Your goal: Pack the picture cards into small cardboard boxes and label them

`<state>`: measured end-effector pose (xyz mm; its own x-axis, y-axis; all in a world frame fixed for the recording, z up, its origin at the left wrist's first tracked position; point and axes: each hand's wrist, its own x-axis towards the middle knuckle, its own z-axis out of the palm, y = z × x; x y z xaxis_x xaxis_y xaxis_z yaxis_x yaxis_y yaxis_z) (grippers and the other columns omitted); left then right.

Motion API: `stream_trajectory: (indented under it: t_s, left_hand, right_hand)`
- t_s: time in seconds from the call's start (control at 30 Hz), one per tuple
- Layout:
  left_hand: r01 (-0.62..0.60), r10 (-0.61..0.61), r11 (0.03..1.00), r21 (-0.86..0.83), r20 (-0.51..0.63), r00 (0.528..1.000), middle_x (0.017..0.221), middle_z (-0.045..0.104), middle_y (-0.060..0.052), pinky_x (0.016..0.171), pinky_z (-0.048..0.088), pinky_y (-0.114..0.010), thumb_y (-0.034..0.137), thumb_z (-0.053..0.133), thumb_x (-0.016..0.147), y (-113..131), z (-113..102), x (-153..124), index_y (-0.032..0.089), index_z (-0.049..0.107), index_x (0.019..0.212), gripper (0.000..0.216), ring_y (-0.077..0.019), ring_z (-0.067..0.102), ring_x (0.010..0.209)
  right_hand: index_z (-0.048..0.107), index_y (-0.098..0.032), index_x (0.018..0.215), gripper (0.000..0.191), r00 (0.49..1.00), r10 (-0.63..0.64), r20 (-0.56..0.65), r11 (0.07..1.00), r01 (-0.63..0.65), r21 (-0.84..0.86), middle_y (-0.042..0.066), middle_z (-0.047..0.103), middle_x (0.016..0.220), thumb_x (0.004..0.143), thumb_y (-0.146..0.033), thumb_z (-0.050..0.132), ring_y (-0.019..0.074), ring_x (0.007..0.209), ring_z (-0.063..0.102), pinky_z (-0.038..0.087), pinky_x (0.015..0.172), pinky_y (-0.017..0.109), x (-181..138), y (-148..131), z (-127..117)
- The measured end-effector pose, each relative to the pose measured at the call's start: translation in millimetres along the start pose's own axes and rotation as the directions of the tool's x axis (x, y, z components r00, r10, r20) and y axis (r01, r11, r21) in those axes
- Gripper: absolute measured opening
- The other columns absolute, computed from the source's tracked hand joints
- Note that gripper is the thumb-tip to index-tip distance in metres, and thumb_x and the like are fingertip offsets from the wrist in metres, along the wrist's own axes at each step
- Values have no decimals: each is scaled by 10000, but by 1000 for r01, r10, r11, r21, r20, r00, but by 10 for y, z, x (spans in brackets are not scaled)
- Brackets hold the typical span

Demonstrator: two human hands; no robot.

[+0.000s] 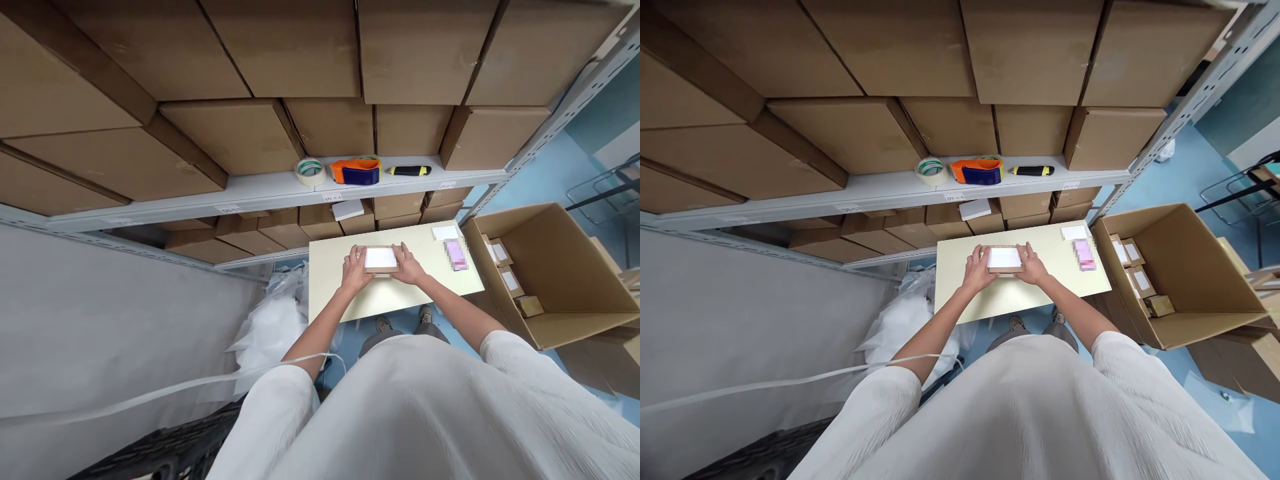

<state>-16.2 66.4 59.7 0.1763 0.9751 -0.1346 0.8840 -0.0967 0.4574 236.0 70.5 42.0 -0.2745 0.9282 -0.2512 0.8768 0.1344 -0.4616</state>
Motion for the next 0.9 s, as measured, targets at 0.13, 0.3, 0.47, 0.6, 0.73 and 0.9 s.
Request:
stream_trajectory:
  t_s: [0.13, 0.3, 0.47, 0.6, 0.73, 0.9]
  left_hand:
    - [-56, 56, 998, -12, -10, 998, 1796, 231, -195, 1165, 444, -587, 386, 911, 756, 164, 48, 1, 272, 352, 1692, 1096, -506, 440, 1470]
    - [-90, 89, 996, 9, 33, 995, 1810, 198, -198, 1176, 420, -605, 437, 921, 752, 406, 186, 39, 287, 321, 1704, 1136, -518, 432, 1475]
    - [-134, 131, 991, 26, 79, 988, 1819, 182, -201, 1180, 406, -618, 474, 911, 771, 782, 321, 159, 281, 304, 1711, 1136, -519, 426, 1469]
    - [-195, 191, 980, 45, 90, 978, 1835, 155, -191, 1186, 405, -620, 471, 887, 797, 1261, 455, 275, 277, 299, 1716, 1109, -518, 425, 1465]
    - [-265, 263, 964, 28, 58, 963, 1832, 166, -185, 1206, 406, -610, 429, 868, 818, 1877, 636, 381, 263, 316, 1707, 1059, -504, 419, 1496]
    - [-409, 409, 910, -73, -16, 913, 1792, 232, -197, 1261, 367, -590, 392, 819, 870, 2760, 925, 502, 241, 335, 1694, 967, -448, 335, 1597]
  right_hand:
    - [177, -274, 1759, 1198, 999, 27, -43, 999, -25, 34, 240, 143, 1799, 806, -413, 889, 418, 1575, 403, 474, 1186, 532, -191, 129, -92]
    - [270, -301, 1715, 1148, 993, 64, -101, 996, -57, 70, 216, 200, 1782, 775, -411, 920, 396, 1523, 485, 541, 1123, 508, -477, 354, -189]
    - [317, -294, 1694, 1109, 982, 99, -163, 989, -79, 124, 206, 230, 1776, 773, -408, 924, 380, 1469, 545, 573, 1085, 488, -747, 675, -368]
    - [313, -300, 1702, 1118, 959, 128, -253, 987, -98, 127, 202, 248, 1771, 777, -438, 926, 398, 1505, 508, 562, 1101, 512, -1007, 1042, -571]
    - [352, -291, 1683, 1065, 919, 164, -358, 984, -129, 121, 186, 224, 1787, 796, -459, 916, 407, 1531, 479, 563, 1111, 528, -1349, 1483, -819]
    - [372, -264, 1666, 1021, 840, 219, -496, 975, -178, 129, 188, 239, 1778, 817, -487, 894, 407, 1570, 428, 537, 1158, 546, -1841, 2103, -1172]
